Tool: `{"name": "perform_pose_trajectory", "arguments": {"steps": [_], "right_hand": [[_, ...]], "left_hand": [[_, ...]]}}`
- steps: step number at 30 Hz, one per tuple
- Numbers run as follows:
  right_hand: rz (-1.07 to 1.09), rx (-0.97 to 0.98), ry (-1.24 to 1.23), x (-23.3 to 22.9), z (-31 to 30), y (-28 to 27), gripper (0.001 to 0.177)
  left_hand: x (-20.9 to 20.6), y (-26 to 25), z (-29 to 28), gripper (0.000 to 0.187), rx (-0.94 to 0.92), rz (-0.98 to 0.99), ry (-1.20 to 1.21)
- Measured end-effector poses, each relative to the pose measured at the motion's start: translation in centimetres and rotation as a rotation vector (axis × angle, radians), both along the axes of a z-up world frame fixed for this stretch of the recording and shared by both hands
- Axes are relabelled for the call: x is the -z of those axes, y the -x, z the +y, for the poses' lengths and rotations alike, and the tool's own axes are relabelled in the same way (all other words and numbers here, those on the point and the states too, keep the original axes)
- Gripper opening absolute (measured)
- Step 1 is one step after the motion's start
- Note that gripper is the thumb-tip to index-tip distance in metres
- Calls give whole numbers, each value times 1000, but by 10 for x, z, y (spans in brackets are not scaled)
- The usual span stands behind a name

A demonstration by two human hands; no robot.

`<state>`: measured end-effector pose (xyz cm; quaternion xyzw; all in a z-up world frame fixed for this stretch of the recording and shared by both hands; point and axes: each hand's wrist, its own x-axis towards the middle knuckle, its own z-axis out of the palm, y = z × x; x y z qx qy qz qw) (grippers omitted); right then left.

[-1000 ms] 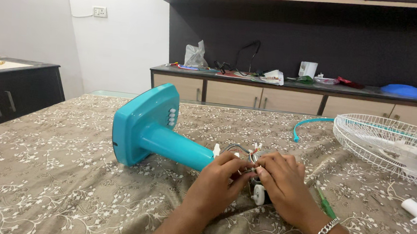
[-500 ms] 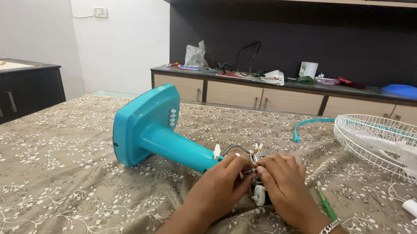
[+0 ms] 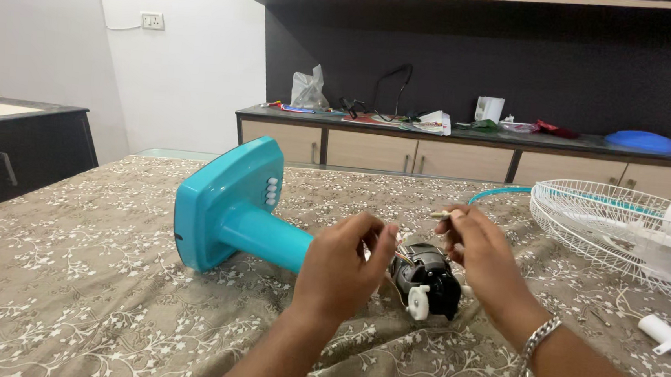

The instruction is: The person works on a disassembled electric fan on a table, manipulating the motor and wiring, and using a screwdriver to adjust the fan stand. The person repeatedly connects and disconnects the motor from the stand while handling the internal wires.

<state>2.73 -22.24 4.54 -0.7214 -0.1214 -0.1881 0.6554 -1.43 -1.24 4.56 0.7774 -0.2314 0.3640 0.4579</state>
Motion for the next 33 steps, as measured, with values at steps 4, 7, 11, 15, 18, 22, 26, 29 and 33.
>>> {"name": "perform_pose_trajectory", "arguments": {"steps": [4, 7, 11, 15, 18, 22, 26, 29, 33], "right_hand": [[100, 44, -220, -26, -17, -20, 24], [171, 64, -131, -32, -29, -46, 25], [262, 19, 294, -16, -48, -87, 28], [243, 38, 740, 12, -65, -130, 32], [222, 25, 1032, 34, -72, -159, 32], [-10, -45, 1292, 55, -77, -182, 33], [47, -46, 1195, 62, -76, -183, 27], [-10, -60, 1246, 61, -77, -174, 24], [-205, -92, 1323, 53, -63, -171, 43]], "left_hand": [[-31, -48, 10, 22, -21, 43, -4], [-45, -102, 26, 27, -71, 204, -257], [-31, -176, 44, 38, -189, 426, -749], [-5, -225, 56, 43, -196, 616, -1060], [7, -239, 64, 39, -206, 701, -1132], [15, -242, 66, 33, -198, 754, -1179], [21, -241, 69, 28, -188, 797, -1160], [23, -242, 68, 24, -159, 829, -1143], [9, -237, 70, 19, -165, 809, -1108]]}}
